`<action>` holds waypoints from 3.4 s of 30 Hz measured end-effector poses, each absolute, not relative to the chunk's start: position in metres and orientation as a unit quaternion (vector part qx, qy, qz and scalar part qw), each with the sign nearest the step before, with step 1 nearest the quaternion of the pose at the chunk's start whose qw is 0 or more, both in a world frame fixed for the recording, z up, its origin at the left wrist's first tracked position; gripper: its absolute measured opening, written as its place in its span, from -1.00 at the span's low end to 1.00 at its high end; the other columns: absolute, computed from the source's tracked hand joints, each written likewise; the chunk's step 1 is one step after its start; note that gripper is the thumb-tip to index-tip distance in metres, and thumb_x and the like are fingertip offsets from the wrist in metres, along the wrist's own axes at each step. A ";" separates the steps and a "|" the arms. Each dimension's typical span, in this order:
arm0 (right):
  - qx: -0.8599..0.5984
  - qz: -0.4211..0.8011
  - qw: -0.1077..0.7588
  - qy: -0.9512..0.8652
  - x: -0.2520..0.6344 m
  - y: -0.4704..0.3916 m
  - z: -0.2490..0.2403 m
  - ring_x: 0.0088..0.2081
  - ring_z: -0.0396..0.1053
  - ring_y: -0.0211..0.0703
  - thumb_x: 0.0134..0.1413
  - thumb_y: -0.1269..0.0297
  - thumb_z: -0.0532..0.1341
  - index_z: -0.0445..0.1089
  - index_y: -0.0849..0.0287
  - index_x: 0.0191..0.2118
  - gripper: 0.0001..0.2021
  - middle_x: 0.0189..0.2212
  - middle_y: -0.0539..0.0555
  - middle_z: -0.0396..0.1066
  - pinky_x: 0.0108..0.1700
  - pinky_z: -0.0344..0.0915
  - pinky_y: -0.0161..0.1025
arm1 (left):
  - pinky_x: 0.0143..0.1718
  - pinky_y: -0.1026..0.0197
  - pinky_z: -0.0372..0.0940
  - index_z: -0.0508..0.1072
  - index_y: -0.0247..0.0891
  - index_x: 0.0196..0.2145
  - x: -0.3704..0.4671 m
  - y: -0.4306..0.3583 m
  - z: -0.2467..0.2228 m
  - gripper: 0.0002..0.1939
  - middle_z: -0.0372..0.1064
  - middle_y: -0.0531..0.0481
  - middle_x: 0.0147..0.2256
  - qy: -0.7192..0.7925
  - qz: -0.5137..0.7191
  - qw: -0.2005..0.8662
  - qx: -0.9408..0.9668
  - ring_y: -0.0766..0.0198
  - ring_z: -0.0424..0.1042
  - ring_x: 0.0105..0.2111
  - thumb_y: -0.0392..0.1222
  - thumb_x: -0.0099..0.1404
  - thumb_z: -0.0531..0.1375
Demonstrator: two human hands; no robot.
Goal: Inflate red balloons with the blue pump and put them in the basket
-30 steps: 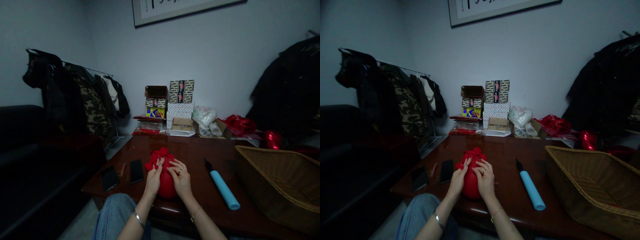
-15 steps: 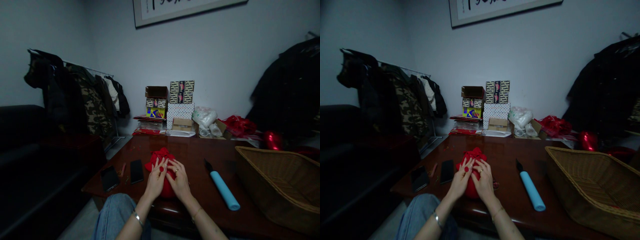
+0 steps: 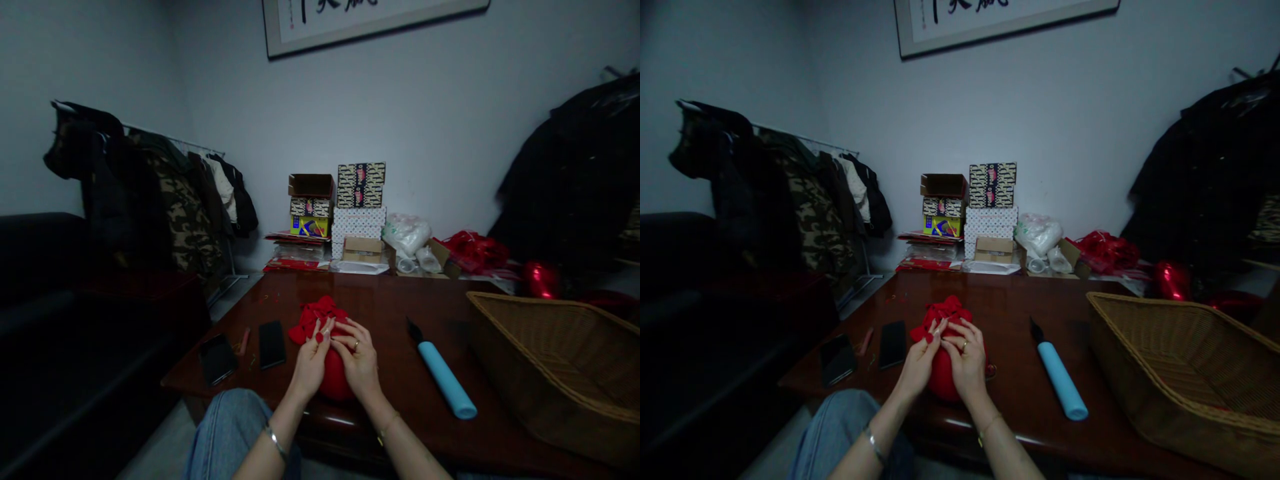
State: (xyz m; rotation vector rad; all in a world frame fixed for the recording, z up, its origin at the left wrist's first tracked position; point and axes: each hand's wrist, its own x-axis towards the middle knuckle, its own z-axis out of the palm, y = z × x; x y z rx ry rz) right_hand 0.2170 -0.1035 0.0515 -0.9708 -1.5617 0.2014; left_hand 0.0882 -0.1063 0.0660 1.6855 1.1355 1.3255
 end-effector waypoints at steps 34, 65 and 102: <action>-0.586 -0.226 0.256 -0.734 0.274 -0.115 0.076 0.25 -0.57 0.25 -0.28 -0.25 0.22 -0.22 0.23 0.28 0.07 0.28 0.28 -0.39 0.11 -0.47 0.35 | 0.15 -0.29 -0.30 0.07 0.12 0.18 0.117 -0.097 0.111 -0.55 -0.07 0.06 0.24 0.436 0.302 0.084 0.843 0.16 -0.31 0.26 -0.14 0.36 -0.13; -0.648 -0.297 0.244 -0.657 0.388 -0.138 0.095 0.25 -0.57 0.26 -0.20 -0.25 0.18 -0.20 0.21 0.27 0.00 0.28 0.27 -0.37 0.10 -0.43 0.37 | 0.15 -0.27 -0.22 0.07 0.11 0.18 0.235 -0.090 0.130 -0.49 -0.07 0.12 0.24 0.327 0.310 0.107 0.887 0.17 -0.30 0.27 -0.28 0.32 -0.11; -0.721 -0.389 0.218 -0.531 0.520 -0.177 0.142 0.25 -0.56 0.28 -0.12 -0.21 0.13 -0.33 0.22 0.28 -0.02 0.29 0.25 -0.46 0.08 -0.48 0.37 | 0.16 -0.25 -0.21 0.10 0.00 0.18 0.379 -0.099 0.185 -0.52 -0.09 0.08 0.25 0.146 0.366 0.063 0.917 0.10 -0.30 0.26 -0.27 0.33 -0.11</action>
